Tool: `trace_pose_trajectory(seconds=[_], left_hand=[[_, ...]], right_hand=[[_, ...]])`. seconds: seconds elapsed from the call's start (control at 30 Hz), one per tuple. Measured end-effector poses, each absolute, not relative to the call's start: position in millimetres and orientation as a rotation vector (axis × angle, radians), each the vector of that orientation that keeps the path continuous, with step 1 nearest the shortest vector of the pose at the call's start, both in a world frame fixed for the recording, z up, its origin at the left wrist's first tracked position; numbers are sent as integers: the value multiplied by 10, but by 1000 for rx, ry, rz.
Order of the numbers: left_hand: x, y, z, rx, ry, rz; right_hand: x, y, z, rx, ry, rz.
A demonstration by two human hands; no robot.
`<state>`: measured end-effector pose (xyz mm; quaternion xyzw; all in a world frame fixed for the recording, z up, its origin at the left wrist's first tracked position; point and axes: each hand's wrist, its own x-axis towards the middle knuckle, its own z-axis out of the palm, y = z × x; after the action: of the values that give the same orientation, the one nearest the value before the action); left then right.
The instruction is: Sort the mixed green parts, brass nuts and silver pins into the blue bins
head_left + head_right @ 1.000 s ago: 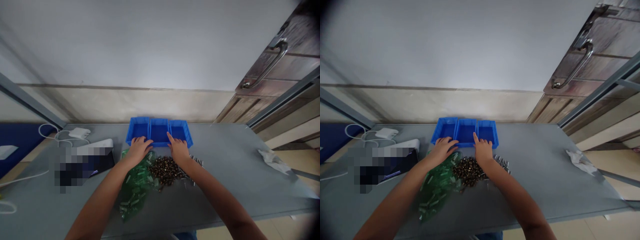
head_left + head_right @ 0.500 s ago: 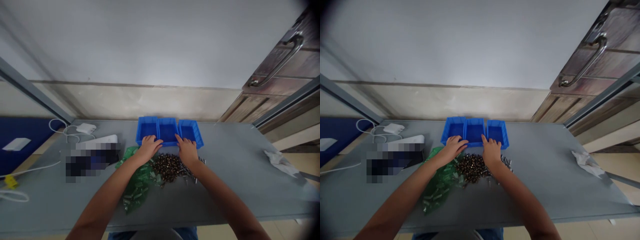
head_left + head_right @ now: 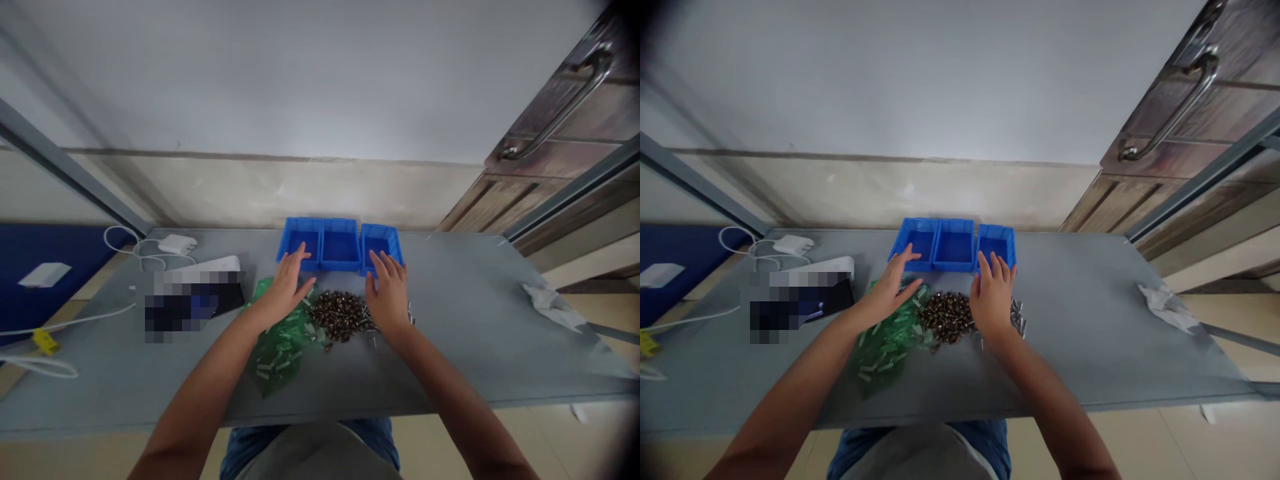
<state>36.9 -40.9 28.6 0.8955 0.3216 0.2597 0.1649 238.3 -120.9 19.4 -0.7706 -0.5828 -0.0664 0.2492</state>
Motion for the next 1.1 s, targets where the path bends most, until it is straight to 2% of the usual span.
trace_pose_trajectory(seconds=[0.13, 0.27, 0.6, 1.1], left_hand=[[-119, -966, 354, 2490, 880, 458], [-396, -1268, 121, 2601, 824, 227], [-259, -1187, -158, 2770, 792, 298], [-137, -1068, -10, 2643, 785, 212]], right_hand=[[2062, -1644, 58, -1915, -1739, -38], [1653, -1768, -95, -1852, -1999, 90], [1670, -1674, -160, -1990, -2024, 60], [1727, -1546, -154, -1948, -1868, -3]])
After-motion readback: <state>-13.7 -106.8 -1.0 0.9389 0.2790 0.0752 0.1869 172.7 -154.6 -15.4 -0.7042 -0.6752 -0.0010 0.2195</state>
